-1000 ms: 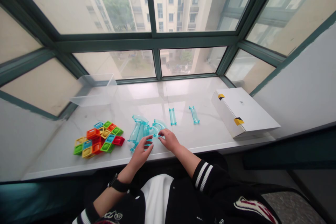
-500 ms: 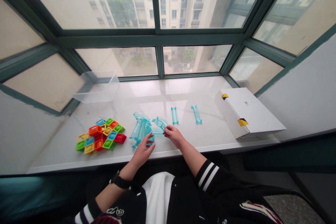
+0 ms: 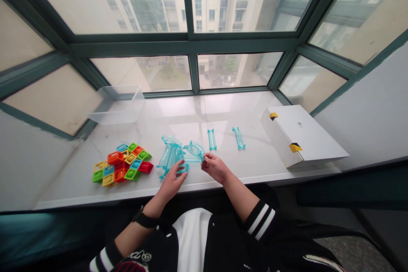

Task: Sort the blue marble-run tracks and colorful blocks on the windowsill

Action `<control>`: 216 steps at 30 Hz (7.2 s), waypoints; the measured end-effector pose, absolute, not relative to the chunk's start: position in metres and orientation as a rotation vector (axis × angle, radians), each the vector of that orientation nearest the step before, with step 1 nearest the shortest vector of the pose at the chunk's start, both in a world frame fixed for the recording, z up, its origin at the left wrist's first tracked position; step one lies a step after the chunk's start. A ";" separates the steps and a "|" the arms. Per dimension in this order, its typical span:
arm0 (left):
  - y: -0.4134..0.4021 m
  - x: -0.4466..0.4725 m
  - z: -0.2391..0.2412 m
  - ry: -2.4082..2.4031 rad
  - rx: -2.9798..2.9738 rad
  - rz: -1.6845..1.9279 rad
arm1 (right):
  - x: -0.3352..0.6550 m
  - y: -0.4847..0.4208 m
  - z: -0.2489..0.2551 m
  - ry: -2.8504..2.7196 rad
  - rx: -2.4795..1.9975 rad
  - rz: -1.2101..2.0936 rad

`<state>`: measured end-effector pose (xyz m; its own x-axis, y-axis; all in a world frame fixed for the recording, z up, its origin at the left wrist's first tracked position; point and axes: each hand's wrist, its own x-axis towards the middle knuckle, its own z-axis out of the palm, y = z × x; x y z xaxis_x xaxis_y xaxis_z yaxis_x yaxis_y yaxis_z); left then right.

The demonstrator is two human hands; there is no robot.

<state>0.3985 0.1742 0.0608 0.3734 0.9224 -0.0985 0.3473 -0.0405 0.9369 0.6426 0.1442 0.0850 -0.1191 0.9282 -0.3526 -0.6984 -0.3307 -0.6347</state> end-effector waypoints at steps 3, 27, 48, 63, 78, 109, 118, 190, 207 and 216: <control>0.175 0.398 0.057 1.198 1.507 0.690 | 0.647 0.142 0.090 -0.374 -0.842 1.713; 0.165 0.443 0.114 0.822 1.527 0.677 | 0.659 0.128 0.089 -1.389 -1.446 0.727; 0.211 0.618 0.046 0.922 1.125 0.439 | 0.757 0.171 0.026 -1.293 -2.086 0.419; 0.211 0.620 0.017 0.905 1.118 0.427 | 0.752 0.173 0.006 -1.236 -2.085 0.372; 0.214 0.617 0.001 0.801 1.101 0.445 | 0.748 0.165 0.001 -1.232 -2.062 0.288; 0.184 0.337 0.106 1.084 1.536 0.754 | 0.796 0.130 -0.027 -1.283 -2.215 -0.141; 0.185 0.333 0.102 1.031 1.566 0.781 | 0.797 0.129 -0.028 -1.326 -2.235 -0.182; 0.169 0.349 0.103 1.135 1.420 0.852 | 0.636 0.196 0.034 -1.562 -1.680 0.689; 0.154 0.386 0.085 0.993 1.621 0.652 | 0.640 0.169 0.039 -1.486 -1.579 0.741; 0.157 0.408 0.070 0.986 1.973 0.455 | 0.638 0.159 0.041 -1.533 -1.496 0.739</control>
<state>0.4076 0.1571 0.0701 0.6213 0.7819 -0.0512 0.4679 -0.3178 0.8247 0.6380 0.1590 0.0412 0.0748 0.9832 0.1667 0.4823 0.1106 -0.8690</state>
